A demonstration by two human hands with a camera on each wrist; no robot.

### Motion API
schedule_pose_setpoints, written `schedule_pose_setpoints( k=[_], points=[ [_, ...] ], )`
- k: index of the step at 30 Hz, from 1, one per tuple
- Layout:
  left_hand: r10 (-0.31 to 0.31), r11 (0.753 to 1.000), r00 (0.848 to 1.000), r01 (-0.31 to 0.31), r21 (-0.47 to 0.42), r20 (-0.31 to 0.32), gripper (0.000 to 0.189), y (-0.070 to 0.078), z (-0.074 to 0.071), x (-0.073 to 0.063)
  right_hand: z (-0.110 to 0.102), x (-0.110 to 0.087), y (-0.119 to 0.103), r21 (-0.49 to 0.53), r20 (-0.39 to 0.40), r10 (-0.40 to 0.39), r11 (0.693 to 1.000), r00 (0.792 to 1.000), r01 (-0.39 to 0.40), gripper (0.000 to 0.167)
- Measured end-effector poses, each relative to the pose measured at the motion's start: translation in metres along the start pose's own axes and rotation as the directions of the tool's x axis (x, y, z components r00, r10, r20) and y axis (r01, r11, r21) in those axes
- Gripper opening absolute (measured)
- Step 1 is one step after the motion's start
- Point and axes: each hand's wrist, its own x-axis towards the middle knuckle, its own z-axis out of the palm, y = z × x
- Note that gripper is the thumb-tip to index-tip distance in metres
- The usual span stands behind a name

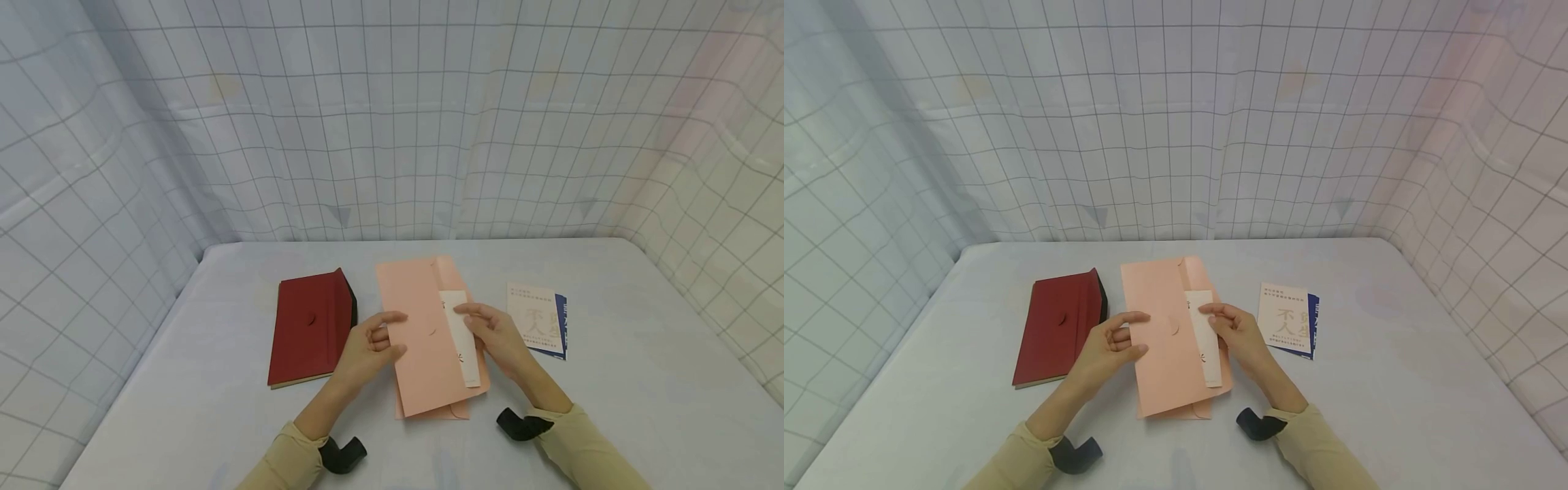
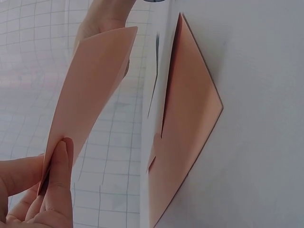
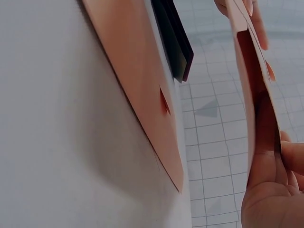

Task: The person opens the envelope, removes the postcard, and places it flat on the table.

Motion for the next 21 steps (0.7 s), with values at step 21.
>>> schedule_pose_setpoints(
  k=[21],
  points=[
    [0.001,0.998,0.999,0.002,0.065,-0.047,0.048,0.0017,-0.0029,0.0006,-0.0027,-0.0004,-0.0015,-0.060,-0.052,-0.002,0.998,0.999,-0.001,0.032]
  ],
)
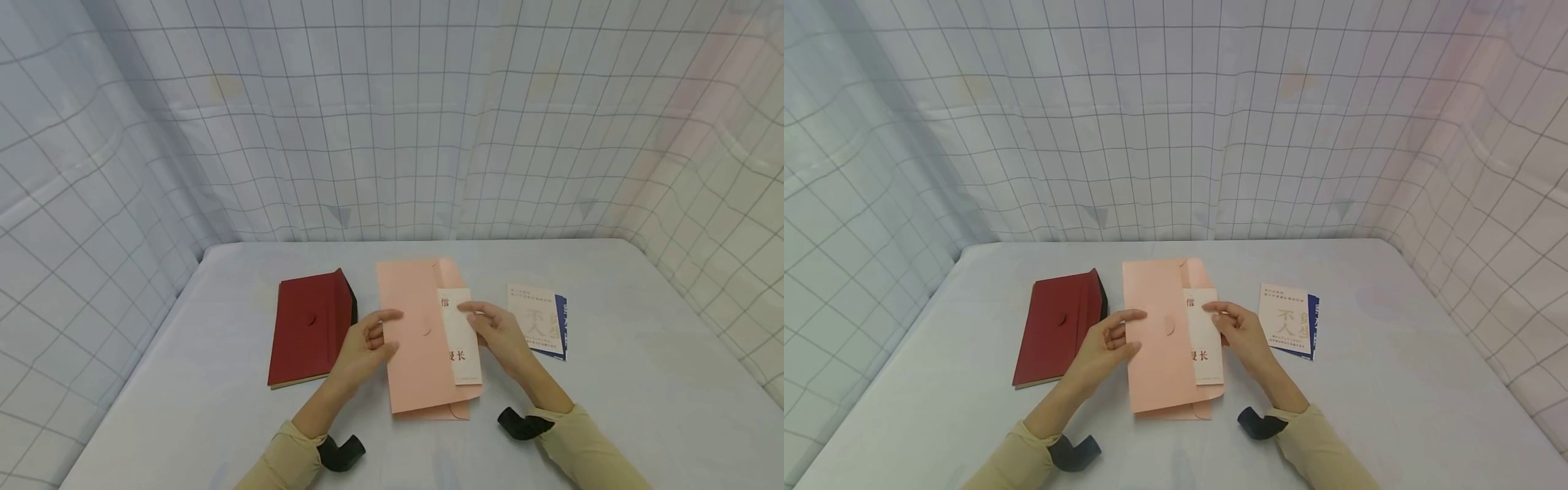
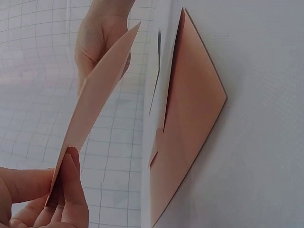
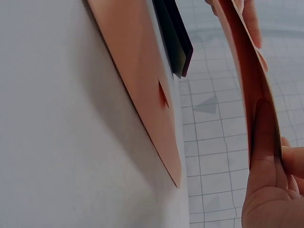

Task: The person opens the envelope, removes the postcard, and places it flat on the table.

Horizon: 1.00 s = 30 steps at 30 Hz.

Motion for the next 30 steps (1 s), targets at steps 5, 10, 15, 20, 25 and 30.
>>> schedule_pose_setpoints(
  k=[5,10,15,20,25,30],
  points=[
    [-0.018,1.000,1.000,0.018,0.002,-0.019,0.048,-0.0014,-0.0004,0.0005,-0.0012,0.0009,0.0015,-0.018,-0.010,-0.008,1.000,1.000,0.008,0.032],
    [-0.022,1.000,0.999,0.022,0.003,-0.028,0.049,-0.0008,-0.0010,0.0011,-0.0027,0.0022,0.0009,-0.038,-0.030,0.001,0.999,1.000,-0.002,0.031],
    [-0.003,1.000,1.000,0.003,0.001,-0.015,0.051,-0.0007,-0.0017,0.0017,-0.0031,0.0024,0.0006,-0.042,-0.035,-0.005,0.999,0.999,0.004,0.031],
    [-0.008,1.000,1.000,0.009,0.014,-0.016,0.051,-0.0002,-0.0017,0.0016,-0.0043,0.0023,0.0012,-0.036,-0.038,-0.006,0.999,0.999,0.004,0.032],
    [-0.016,0.999,0.999,0.017,0.035,-0.028,0.051,0.0002,-0.0016,0.0020,-0.0058,0.0022,-0.0002,-0.035,-0.054,0.012,0.999,0.998,-0.014,0.032],
    [-0.026,0.998,0.999,0.027,0.053,-0.032,0.050,0.0016,-0.0026,0.0018,-0.0073,0.0009,-0.0022,-0.032,-0.057,0.016,0.999,0.998,-0.018,0.031]
  ],
)
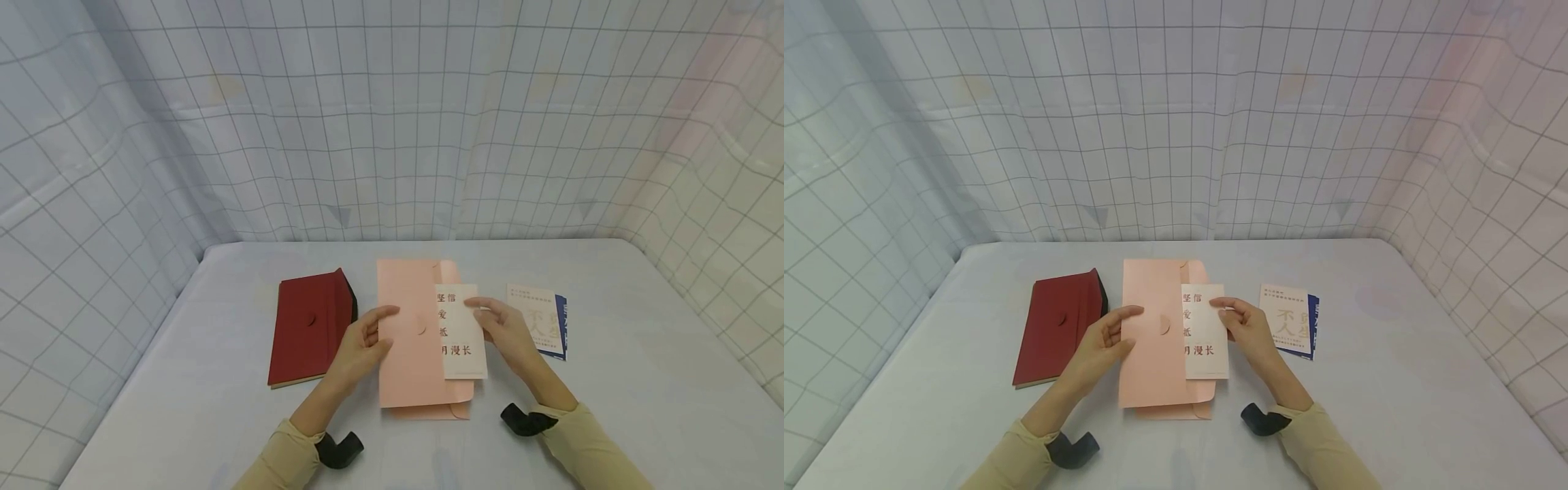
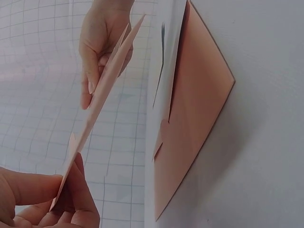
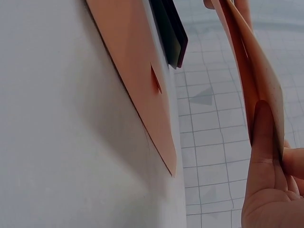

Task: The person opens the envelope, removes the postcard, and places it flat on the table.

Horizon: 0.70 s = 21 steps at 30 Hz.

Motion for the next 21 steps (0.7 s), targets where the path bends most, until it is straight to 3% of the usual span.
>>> schedule_pose_setpoints(
  k=[21],
  points=[
    [-0.006,1.000,1.000,0.006,-0.008,0.006,0.052,0.0006,-0.0014,0.0007,-0.0037,0.0002,0.0011,-0.013,-0.008,-0.036,0.999,0.999,0.036,0.034]
  ],
)
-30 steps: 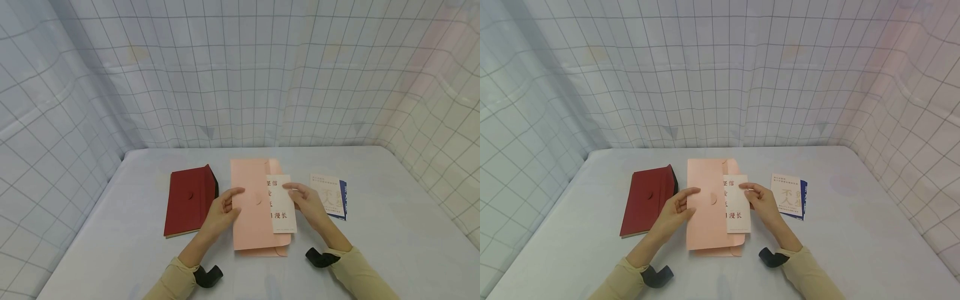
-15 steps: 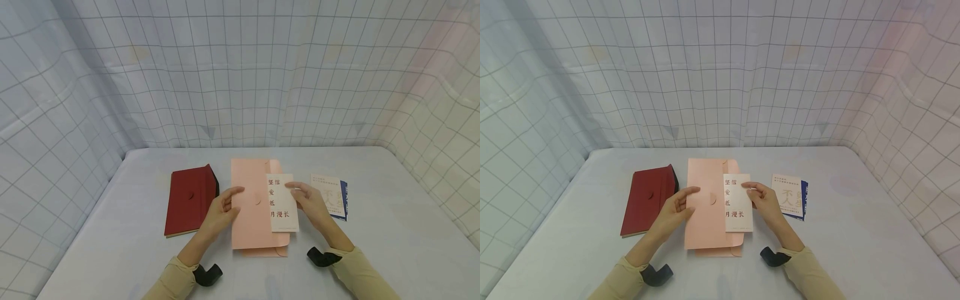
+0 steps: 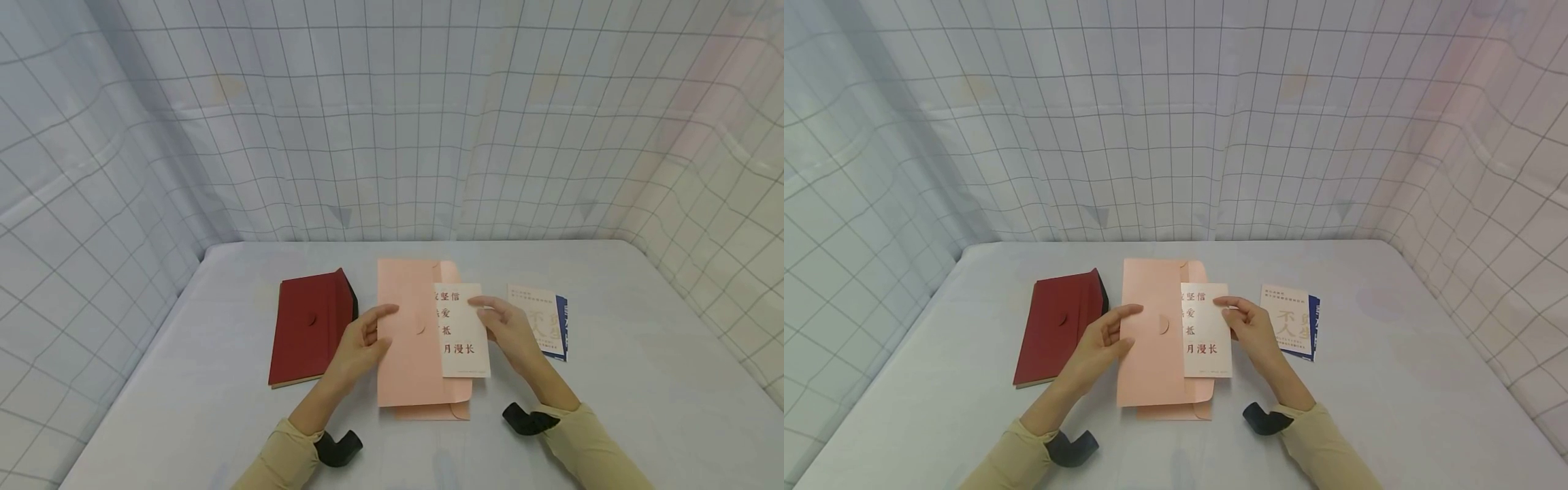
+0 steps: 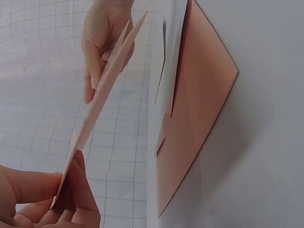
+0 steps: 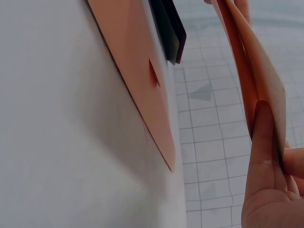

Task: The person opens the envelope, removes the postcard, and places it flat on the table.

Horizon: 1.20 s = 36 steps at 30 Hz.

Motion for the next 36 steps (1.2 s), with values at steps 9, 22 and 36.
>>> schedule_pose_setpoints(
  k=[9,22,36],
  points=[
    [0.004,1.000,1.000,-0.004,0.007,0.002,0.054,0.0011,-0.0002,-0.0007,-0.0013,0.0006,0.0023,-0.014,-0.013,0.012,1.000,1.000,-0.012,0.033],
    [-0.007,1.000,1.000,0.007,0.013,0.011,0.054,0.0014,-0.0021,-0.0004,-0.0028,0.0017,0.0025,-0.039,-0.027,0.030,0.999,0.999,-0.031,0.034],
    [-0.021,0.999,0.999,0.023,0.030,-0.044,0.055,0.0020,-0.0018,0.0001,-0.0047,0.0020,0.0001,-0.057,-0.040,0.023,0.998,0.999,-0.025,0.034]
  ],
)
